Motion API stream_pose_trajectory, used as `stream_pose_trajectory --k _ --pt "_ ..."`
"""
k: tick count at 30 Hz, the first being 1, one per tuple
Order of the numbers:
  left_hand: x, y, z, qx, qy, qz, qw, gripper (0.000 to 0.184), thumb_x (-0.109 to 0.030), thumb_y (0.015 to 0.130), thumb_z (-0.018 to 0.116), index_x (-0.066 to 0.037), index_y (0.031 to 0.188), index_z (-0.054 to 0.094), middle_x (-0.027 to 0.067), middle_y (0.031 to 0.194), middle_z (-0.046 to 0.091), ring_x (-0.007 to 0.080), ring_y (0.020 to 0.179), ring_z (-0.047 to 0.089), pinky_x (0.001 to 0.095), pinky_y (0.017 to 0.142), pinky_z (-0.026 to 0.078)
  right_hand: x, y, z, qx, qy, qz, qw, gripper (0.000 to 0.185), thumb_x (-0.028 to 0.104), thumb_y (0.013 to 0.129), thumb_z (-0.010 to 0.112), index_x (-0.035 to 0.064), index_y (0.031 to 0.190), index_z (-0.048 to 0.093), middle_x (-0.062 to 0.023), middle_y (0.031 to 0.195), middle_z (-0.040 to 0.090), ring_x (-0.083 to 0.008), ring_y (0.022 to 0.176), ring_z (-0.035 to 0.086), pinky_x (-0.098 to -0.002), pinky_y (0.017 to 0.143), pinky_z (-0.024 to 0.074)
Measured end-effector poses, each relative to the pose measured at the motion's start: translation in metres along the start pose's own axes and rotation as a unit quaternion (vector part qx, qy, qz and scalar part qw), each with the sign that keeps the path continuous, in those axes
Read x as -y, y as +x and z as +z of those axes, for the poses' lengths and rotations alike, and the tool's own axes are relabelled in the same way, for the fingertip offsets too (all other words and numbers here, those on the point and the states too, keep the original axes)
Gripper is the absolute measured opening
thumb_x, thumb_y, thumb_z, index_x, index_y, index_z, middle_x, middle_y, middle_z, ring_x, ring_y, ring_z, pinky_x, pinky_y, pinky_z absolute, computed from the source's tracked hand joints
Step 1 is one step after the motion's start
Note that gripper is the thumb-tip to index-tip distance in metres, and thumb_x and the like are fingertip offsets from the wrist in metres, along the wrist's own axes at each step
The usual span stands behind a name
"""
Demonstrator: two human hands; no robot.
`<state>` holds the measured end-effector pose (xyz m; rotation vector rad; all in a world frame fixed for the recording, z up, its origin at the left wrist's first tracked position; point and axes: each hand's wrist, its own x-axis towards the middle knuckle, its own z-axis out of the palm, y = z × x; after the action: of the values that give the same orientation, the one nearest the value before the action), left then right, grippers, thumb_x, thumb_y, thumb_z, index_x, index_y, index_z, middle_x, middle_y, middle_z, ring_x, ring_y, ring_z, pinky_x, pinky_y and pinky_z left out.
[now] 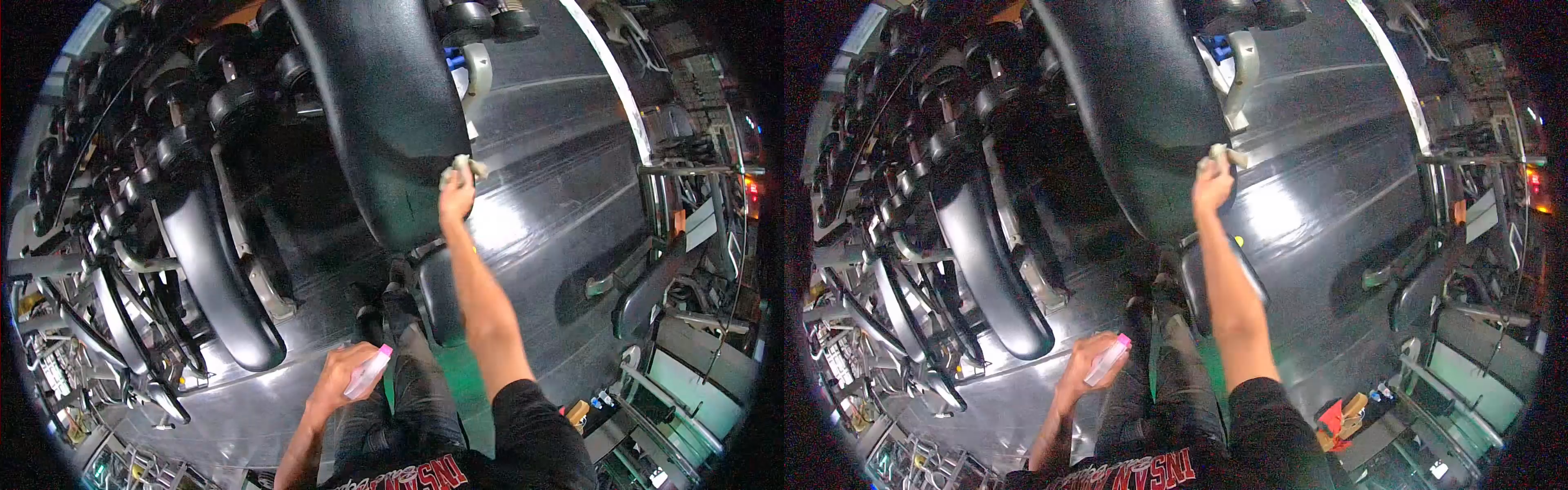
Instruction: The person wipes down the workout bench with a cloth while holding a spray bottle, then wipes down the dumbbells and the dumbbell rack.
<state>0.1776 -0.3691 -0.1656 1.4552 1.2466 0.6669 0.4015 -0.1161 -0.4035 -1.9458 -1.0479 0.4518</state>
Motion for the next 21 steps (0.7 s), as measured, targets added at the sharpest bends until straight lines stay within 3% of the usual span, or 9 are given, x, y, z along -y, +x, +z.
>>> stream_pose_trajectory --k 1,2,3,6,7,10,13,15,21 --pt "0.001 0.000 0.001 -0.010 -0.011 0.007 1.000 0.016 -0.004 0.076 0.070 -0.002 0.090 0.065 0.0139 0.082 0.066 0.0293 0.070 0.065 0.0337 0.064 0.052 0.031 -0.022 0.002 0.027 0.003 -0.009 1.000 0.038 0.019 0.087 0.063 0.0023 0.121 0.062 -0.0229 0.104 0.066 -0.0382 0.095 0.062 -0.0433 0.085 0.0465" --pt "0.000 0.000 0.001 -0.010 -0.009 0.005 1.000 0.016 -0.004 0.076 0.070 -0.002 0.090 0.065 0.0139 0.082 0.066 0.0293 0.070 0.065 0.0337 0.064 0.052 0.009 -0.043 0.032 0.068 -0.093 -0.058 0.992 0.040 0.014 0.085 0.062 0.0051 0.125 0.060 -0.0219 0.107 0.062 -0.0390 0.097 0.058 -0.0450 0.086 0.0447" --pt "0.000 0.000 0.002 -0.007 -0.004 0.002 1.000 0.016 -0.004 0.076 0.070 -0.001 0.091 0.065 0.0139 0.082 0.066 0.0291 0.071 0.066 0.0339 0.065 0.052 0.064 -0.080 0.021 0.053 -0.065 -0.059 0.995 0.039 0.004 0.078 0.061 0.0123 0.116 0.064 -0.0201 0.108 0.053 -0.0391 0.100 0.051 -0.0461 0.086 0.0435" --pt "-0.001 -0.006 0.000 -0.004 0.002 -0.003 1.000 0.016 -0.004 0.076 0.070 -0.001 0.091 0.065 0.0140 0.082 0.066 0.0290 0.072 0.066 0.0340 0.066 0.052 0.073 -0.127 0.024 0.161 -0.090 -0.244 0.952 0.055 0.002 0.075 0.064 0.0220 0.125 0.058 -0.0195 0.113 0.052 -0.0399 0.104 0.050 -0.0465 0.086 0.0445" --pt "-0.001 -0.006 -0.001 -0.008 0.003 0.001 1.000 0.015 -0.003 0.076 0.070 -0.001 0.091 0.065 0.0141 0.082 0.066 0.0290 0.072 0.066 0.0339 0.065 0.052 0.076 -0.126 0.020 0.236 -0.163 -0.297 0.911 0.055 0.002 0.075 0.062 0.0250 0.124 0.059 -0.0163 0.116 0.053 -0.0357 0.105 0.051 -0.0440 0.084 0.0450" --pt "-0.004 -0.006 -0.004 0.002 -0.003 -0.016 1.000 0.013 -0.002 0.077 0.069 -0.001 0.090 0.066 0.0145 0.083 0.066 0.0292 0.073 0.066 0.0333 0.066 0.052 0.051 -0.103 0.008 0.289 -0.219 -0.539 0.761 0.042 0.016 0.084 0.052 0.0291 0.124 0.059 -0.0063 0.113 0.055 -0.0248 0.103 0.051 -0.0434 0.087 0.0416" --pt "-0.001 -0.008 -0.004 -0.001 -0.008 -0.013 1.000 0.013 -0.001 0.078 0.068 0.000 0.090 0.066 0.0153 0.084 0.066 0.0298 0.073 0.066 0.0328 0.066 0.052 0.038 -0.036 -0.013 0.347 -0.242 -0.660 0.621 0.038 0.021 0.085 0.052 0.0336 0.120 0.060 -0.0019 0.110 0.054 -0.0219 0.104 0.052 -0.0397 0.086 0.0420" --pt "-0.003 -0.008 -0.003 -0.014 -0.007 -0.001 1.000 0.014 -0.001 0.076 0.069 -0.001 0.089 0.065 0.0135 0.084 0.066 0.0288 0.070 0.065 0.0334 0.064 0.051 0.034 0.012 -0.034 0.350 -0.279 -0.642 0.622 0.035 0.019 0.083 0.054 0.0337 0.114 0.063 -0.0007 0.108 0.054 -0.0215 0.104 0.052 -0.0391 0.085 0.0422" --pt "0.003 -0.011 0.004 -0.037 -0.015 0.007 0.999 0.017 0.000 0.073 0.070 -0.001 0.089 0.064 0.0128 0.083 0.065 0.0286 0.069 0.065 0.0341 0.061 0.051 -0.012 0.053 -0.056 0.182 -0.303 -0.456 0.817 0.030 0.013 0.082 0.061 0.0225 0.109 0.067 -0.0064 0.109 0.057 -0.0276 0.101 0.054 -0.0412 0.081 0.0457"
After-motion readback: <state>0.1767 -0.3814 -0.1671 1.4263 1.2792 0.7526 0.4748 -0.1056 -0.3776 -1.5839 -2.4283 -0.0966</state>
